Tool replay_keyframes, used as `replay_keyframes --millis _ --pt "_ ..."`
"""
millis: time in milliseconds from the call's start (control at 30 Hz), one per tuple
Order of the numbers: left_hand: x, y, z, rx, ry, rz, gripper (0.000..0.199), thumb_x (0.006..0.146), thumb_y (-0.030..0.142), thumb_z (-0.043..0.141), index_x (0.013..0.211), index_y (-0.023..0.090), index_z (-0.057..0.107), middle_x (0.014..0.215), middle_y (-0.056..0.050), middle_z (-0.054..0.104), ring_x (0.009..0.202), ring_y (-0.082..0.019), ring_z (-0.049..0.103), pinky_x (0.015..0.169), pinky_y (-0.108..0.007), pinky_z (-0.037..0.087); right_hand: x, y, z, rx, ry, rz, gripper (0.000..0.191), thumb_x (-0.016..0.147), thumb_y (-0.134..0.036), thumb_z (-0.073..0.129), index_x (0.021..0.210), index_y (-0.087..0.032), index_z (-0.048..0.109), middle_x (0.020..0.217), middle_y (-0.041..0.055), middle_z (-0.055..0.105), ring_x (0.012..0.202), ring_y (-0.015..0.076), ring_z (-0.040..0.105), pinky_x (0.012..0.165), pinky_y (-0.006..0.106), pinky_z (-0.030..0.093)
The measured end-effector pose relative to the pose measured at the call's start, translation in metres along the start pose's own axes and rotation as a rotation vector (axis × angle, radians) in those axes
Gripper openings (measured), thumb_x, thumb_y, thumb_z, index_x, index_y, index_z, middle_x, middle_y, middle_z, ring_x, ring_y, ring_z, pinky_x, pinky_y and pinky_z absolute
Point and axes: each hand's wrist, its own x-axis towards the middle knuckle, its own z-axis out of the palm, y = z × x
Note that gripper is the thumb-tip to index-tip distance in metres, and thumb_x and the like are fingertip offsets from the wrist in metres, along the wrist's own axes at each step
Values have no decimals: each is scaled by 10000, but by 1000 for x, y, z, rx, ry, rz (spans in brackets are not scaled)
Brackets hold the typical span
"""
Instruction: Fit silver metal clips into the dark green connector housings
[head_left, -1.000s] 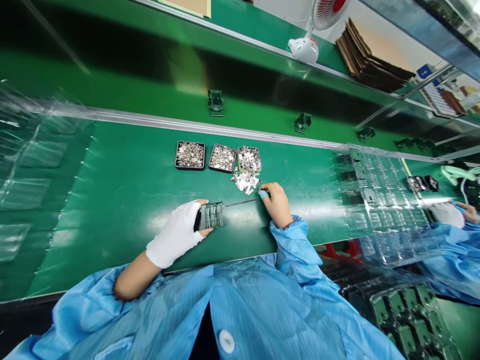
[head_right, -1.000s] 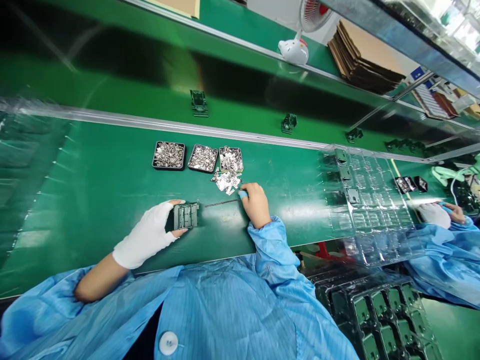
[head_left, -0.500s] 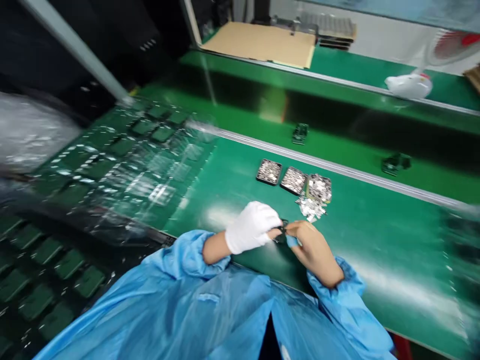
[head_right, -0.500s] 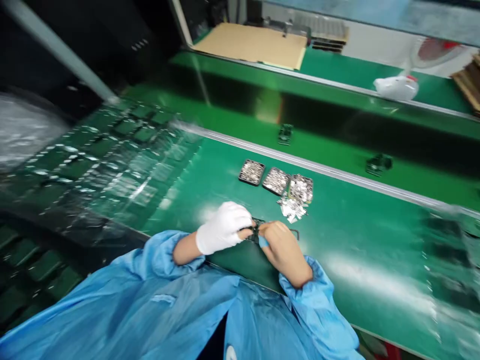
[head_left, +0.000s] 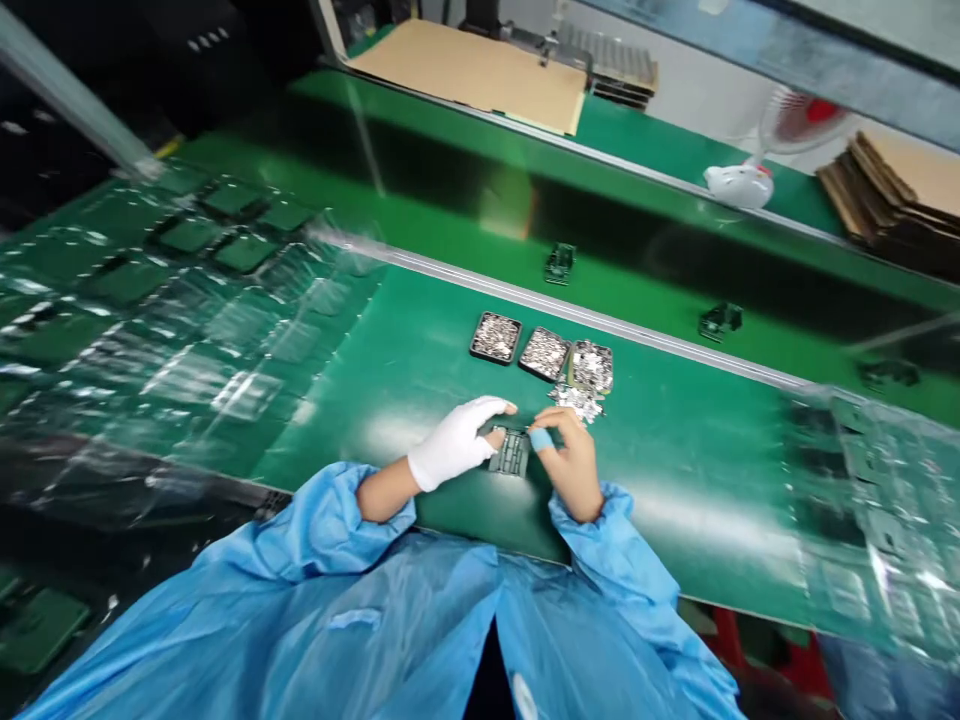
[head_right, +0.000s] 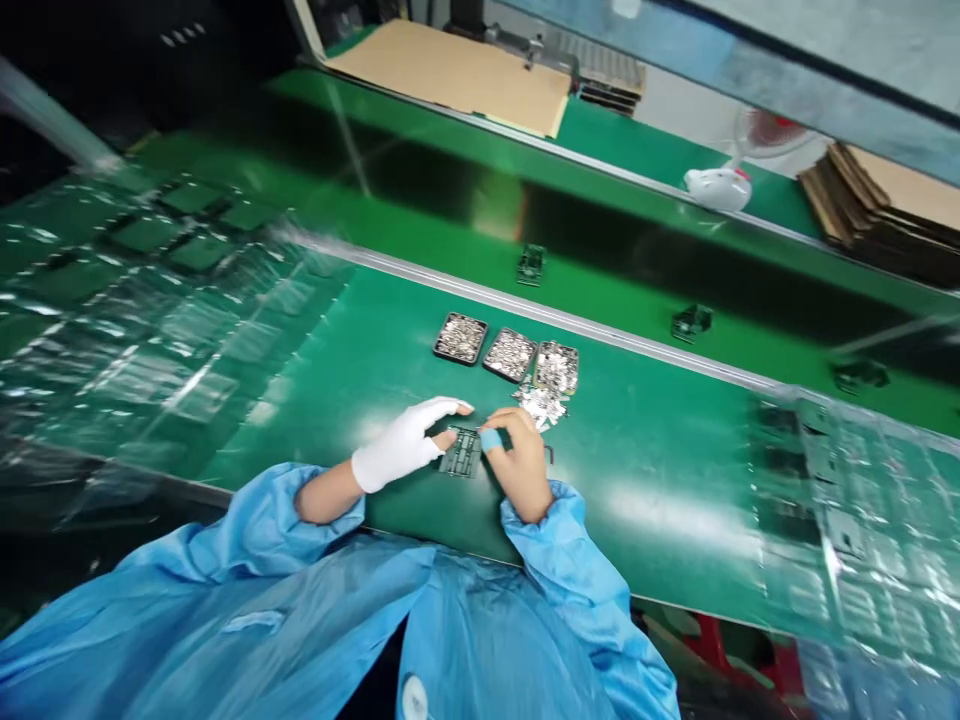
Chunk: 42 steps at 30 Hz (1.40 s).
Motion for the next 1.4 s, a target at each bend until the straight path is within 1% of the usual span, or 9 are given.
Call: replay_keyframes --millis 67,133,267,500,800,900,1067,1267,1400 --pt "1 -8 5 -125 -114 -75 289 822 232 457 1068 161 589 1103 -74 651 1044 -191 597 953 -339 462 -2 3 5 -5 -25 -17 77 835 -164 529 796 -202 583 854 38 615 844 172 577 773 329 462" --pt "0 -12 9 -178 -156 -115 262 829 256 442 1015 169 606 1046 -61 668 999 -193 610 929 -335 473 -4 3 9 -27 -36 -26 81 827 -149 521 811 -203 579 871 41 612 855 177 564 777 335 451" --pt "-2 -12 13 -193 -137 -153 252 822 282 451 976 165 611 996 -57 674 942 -201 616 881 -328 482 -7 0 16 -113 -65 -83 79 817 -144 522 820 -207 569 881 40 621 859 184 554 801 350 425" --pt "-2 -10 14 -222 -141 -181 250 818 290 455 970 166 609 993 -52 672 941 -195 612 881 -316 475 -10 -1 16 -167 -71 -110 75 846 -173 507 850 -219 566 876 18 631 890 171 572 978 400 342" --pt "-3 -10 17 -261 -115 -203 280 824 346 456 970 166 612 1010 -70 671 959 -210 605 896 -343 467 -12 -3 21 -165 -123 -34 77 838 -167 499 831 -216 559 930 52 631 912 197 551 878 384 400" --pt "-3 -8 19 -296 -91 -222 293 852 389 438 940 162 601 963 -67 659 922 -202 599 866 -335 465 -12 -2 20 -62 -145 35 74 823 -172 509 840 -217 566 976 52 627 950 199 556 876 378 416" --pt "-3 -5 25 -304 -24 -274 230 836 364 452 958 175 500 898 -33 578 850 -169 565 793 -308 470 -11 -1 19 292 -109 299 160 817 -208 500 973 -206 536 921 30 591 866 154 574 815 299 473" --pt "-1 -3 26 -122 6 -227 298 785 279 487 1063 176 458 992 -62 591 951 -185 576 898 -367 463 -9 1 24 318 -175 304 127 809 -204 474 919 -199 537 894 21 581 870 154 561 846 310 468" --pt "-5 -11 9 -208 103 -254 334 841 339 468 1134 180 449 1076 -87 613 1018 -197 593 952 -398 461 -13 10 9 414 -124 325 237 908 -342 406 1057 -199 521 1063 70 611 995 167 591 901 329 477"
